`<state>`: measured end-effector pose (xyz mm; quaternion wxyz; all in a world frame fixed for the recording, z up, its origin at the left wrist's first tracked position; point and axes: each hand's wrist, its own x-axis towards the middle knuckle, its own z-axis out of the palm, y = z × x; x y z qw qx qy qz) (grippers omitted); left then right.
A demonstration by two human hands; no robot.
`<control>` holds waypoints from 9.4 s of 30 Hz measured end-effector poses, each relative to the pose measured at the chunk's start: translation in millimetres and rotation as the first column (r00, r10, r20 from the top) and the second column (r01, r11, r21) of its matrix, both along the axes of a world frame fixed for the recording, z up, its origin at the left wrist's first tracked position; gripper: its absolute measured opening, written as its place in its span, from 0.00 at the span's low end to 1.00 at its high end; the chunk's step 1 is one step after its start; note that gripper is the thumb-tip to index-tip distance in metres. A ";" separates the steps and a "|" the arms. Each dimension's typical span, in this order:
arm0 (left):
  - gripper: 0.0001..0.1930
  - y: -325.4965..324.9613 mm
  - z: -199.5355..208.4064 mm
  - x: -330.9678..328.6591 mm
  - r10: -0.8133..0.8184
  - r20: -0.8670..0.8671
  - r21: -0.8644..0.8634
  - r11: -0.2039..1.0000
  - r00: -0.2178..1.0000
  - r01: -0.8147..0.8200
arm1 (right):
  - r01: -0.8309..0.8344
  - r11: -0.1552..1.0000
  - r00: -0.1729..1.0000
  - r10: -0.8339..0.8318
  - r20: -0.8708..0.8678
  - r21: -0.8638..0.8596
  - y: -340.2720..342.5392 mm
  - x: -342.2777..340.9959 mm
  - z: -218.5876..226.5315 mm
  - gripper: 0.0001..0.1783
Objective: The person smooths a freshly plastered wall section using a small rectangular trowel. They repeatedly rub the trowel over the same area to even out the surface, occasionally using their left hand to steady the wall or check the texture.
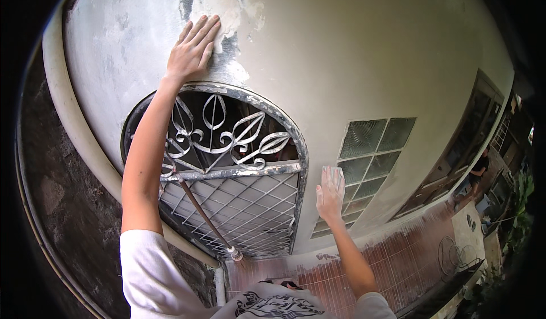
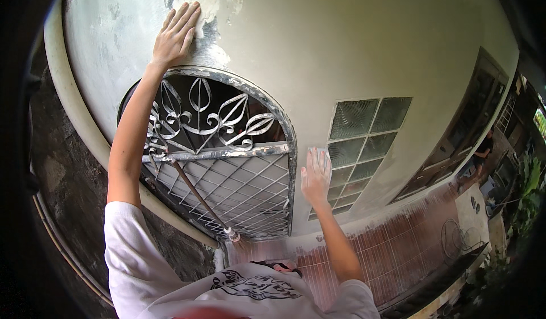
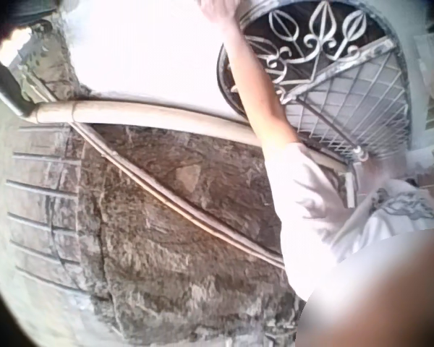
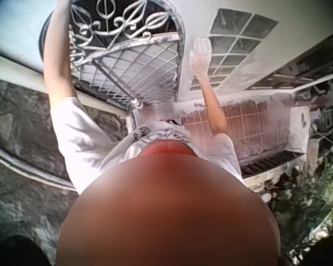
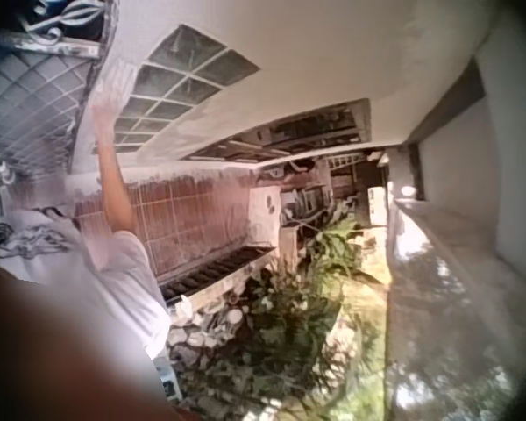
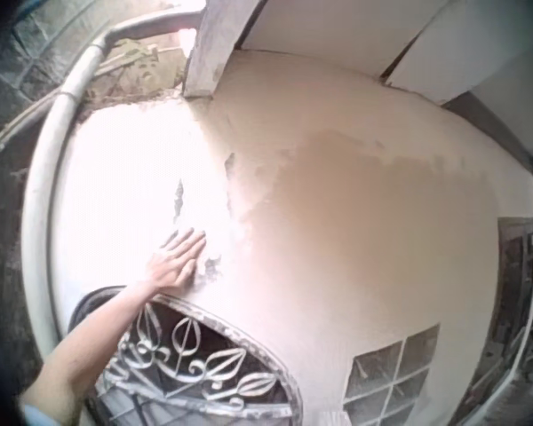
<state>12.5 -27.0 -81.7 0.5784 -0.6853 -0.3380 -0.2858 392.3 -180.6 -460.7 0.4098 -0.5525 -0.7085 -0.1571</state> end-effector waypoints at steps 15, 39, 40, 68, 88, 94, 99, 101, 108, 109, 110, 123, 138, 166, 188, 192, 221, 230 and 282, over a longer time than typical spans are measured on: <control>0.28 5.9 -84.7 51.8 -0.245 0.278 0.026 0.968 0.929 0.248 | 0.276 0.869 0.889 -0.393 -0.236 -0.410 -145.4 77.0 -185.3 0.32; 0.28 -16.6 -5.0 -47.3 -0.018 -0.086 -0.086 0.996 0.996 0.011 | -0.439 0.898 0.868 0.431 -0.248 0.025 -34.2 -167.5 57.2 0.29; 0.28 -15.2 -2.1 -50.2 -0.029 -0.084 -0.087 0.996 0.996 0.022 | -0.444 0.895 0.870 0.444 -0.215 0.055 -28.1 -175.5 72.7 0.29; 0.25 14.5 86.9 -81.9 -0.108 0.224 0.219 0.974 0.969 0.058 | -0.251 0.767 0.964 0.145 0.221 0.590 169.3 -254.7 367.1 0.35; 0.26 9.8 83.2 -77.0 -0.107 0.279 0.224 0.974 0.954 0.044 | -0.265 0.784 0.955 0.133 0.266 0.561 177.0 -230.1 395.2 0.33; 0.25 9.9 76.3 -85.8 -0.113 0.304 0.230 0.972 0.946 0.042 | -0.170 0.781 0.980 0.069 0.187 0.601 173.7 -233.8 426.4 0.33; 0.25 11.5 70.6 -91.7 -0.100 0.342 0.247 0.969 0.934 0.013 | -0.328 0.855 0.894 0.143 0.425 0.402 156.7 -239.3 333.5 0.35; 0.25 13.2 69.8 -92.8 -0.101 0.346 0.253 0.967 0.933 0.011 | -0.428 0.804 0.862 0.227 0.454 0.412 159.2 -231.7 324.1 0.35; 0.25 16.5 72.8 -99.5 -0.080 0.294 0.267 0.964 0.952 -0.001 | -0.359 0.817 0.894 0.162 0.418 0.451 167.4 -181.4 344.8 0.31; 0.25 14.6 73.9 -99.1 -0.067 0.286 0.269 0.963 0.956 -0.013 | -0.328 0.821 0.911 0.144 0.387 0.467 168.2 -178.4 345.5 0.31; 0.25 12.1 76.4 -97.7 -0.102 0.277 0.275 0.961 0.955 0.022 | -0.273 0.839 0.929 0.103 0.356 0.471 169.1 -175.2 345.8 0.31; 0.31 -0.8 83.2 -42.0 -0.151 0.105 0.243 0.963 0.983 0.121 | -0.251 0.845 0.937 0.088 0.339 0.473 167.8 -182.4 338.3 0.34; 0.26 13.5 19.4 -62.4 -0.137 0.488 0.203 0.978 0.862 0.040 | -0.310 0.789 0.922 0.114 0.370 0.530 167.4 -204.1 355.9 0.33; 0.27 -5.5 -4.2 -124.5 -0.036 0.440 0.115 0.993 0.897 -0.016 | -0.293 0.710 0.930 0.056 0.363 0.641 184.3 -226.6 466.6 0.30; 0.28 -21.7 -50.5 -215.4 -0.043 0.543 0.102 0.995 0.839 -0.015 | -0.063 0.613 0.982 -0.105 0.160 0.787 200.4 -245.8 632.2 0.31; 0.28 -23.1 -51.7 -219.8 -0.046 0.542 0.100 0.995 0.839 -0.010 | -0.022 0.628 0.992 -0.082 0.094 0.778 203.6 -260.6 642.5 0.31; 0.32 13.9 -18.8 -115.5 -0.215 0.817 0.256 0.967 0.535 -0.003 | -0.163 0.778 0.961 -0.015 0.277 0.607 176.4 -239.0 385.6 0.32; 0.32 4.4 25.2 -77.3 -0.130 0.523 0.134 0.989 0.842 0.069 | -0.284 0.804 0.930 0.099 0.354 0.523 163.0 -226.7 349.4 0.32; 0.29 6.8 0.1 -72.0 -0.070 0.557 0.126 0.992 0.828 0.000 | -0.262 0.801 0.912 0.024 0.409 0.538 168.7 -159.8 401.7 0.32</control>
